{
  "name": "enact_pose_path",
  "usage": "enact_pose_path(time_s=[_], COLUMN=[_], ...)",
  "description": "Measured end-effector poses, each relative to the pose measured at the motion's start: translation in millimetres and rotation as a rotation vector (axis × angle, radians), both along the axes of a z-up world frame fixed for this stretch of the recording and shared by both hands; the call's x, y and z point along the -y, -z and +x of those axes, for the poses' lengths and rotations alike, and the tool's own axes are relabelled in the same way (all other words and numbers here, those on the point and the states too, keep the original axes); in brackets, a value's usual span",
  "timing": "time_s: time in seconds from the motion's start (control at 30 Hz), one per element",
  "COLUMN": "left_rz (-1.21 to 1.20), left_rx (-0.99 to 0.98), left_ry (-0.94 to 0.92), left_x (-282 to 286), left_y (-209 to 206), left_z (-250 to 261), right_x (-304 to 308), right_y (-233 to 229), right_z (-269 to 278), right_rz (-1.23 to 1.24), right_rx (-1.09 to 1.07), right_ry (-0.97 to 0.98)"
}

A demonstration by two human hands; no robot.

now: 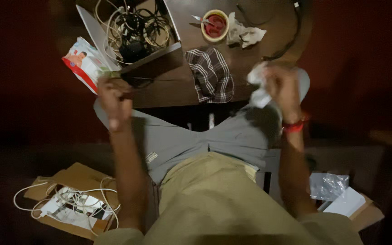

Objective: The person sits cross-legged on the floor and handles a black cable, wiping it with a cloth and manipulating its ends. They then use scissors to cut a piece of tape and apply it to the cable.

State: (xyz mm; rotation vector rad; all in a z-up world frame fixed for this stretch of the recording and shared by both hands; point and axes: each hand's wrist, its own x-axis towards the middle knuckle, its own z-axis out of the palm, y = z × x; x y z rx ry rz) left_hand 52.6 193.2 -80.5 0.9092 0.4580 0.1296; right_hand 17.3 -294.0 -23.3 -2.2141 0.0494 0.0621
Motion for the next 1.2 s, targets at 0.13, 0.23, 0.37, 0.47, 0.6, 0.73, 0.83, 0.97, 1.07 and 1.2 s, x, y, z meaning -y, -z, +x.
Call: enact_pose_path(time_s=[0.13,0.23,0.37,0.47,0.6,0.73,0.83,0.97,1.07,1.2], left_rz=[-0.165,-0.047,0.043,-0.005,-0.100,-0.197,-0.040,0.266,0.303,0.354], left_rx=[-0.004,-0.109,-0.163,-0.156,-0.105,-0.089,-0.096,-0.156,-0.147,-0.224], left_ry=[-0.075,0.026,0.119,0.286,0.302,0.316,0.406,0.442,0.392,0.419], left_x=[-18,10,47,67,95,113,123,128,128,136], left_y=[-20,-34,-30,-17,0,0,-4,-10,-12,-13], left_z=[-7,-22,-36,-53,-72,-85,-91,-90,-86,-77], right_x=[34,21,-10,-31,-53,-67,-74,-80,-97,-127], right_y=[19,35,43,43,71,132,161,130,103,101], right_z=[0,2,11,38,105,174,191,132,57,-6], right_rz=[0.260,0.310,0.346,0.390,0.466,0.442,-0.189,-0.135,0.149,-0.232], right_rx=[0.259,0.213,0.104,0.245,0.314,0.463,0.485,0.267,-0.003,0.117], right_ry=[0.286,0.343,0.334,0.270,0.227,0.173,0.023,0.075,0.131,-0.033])
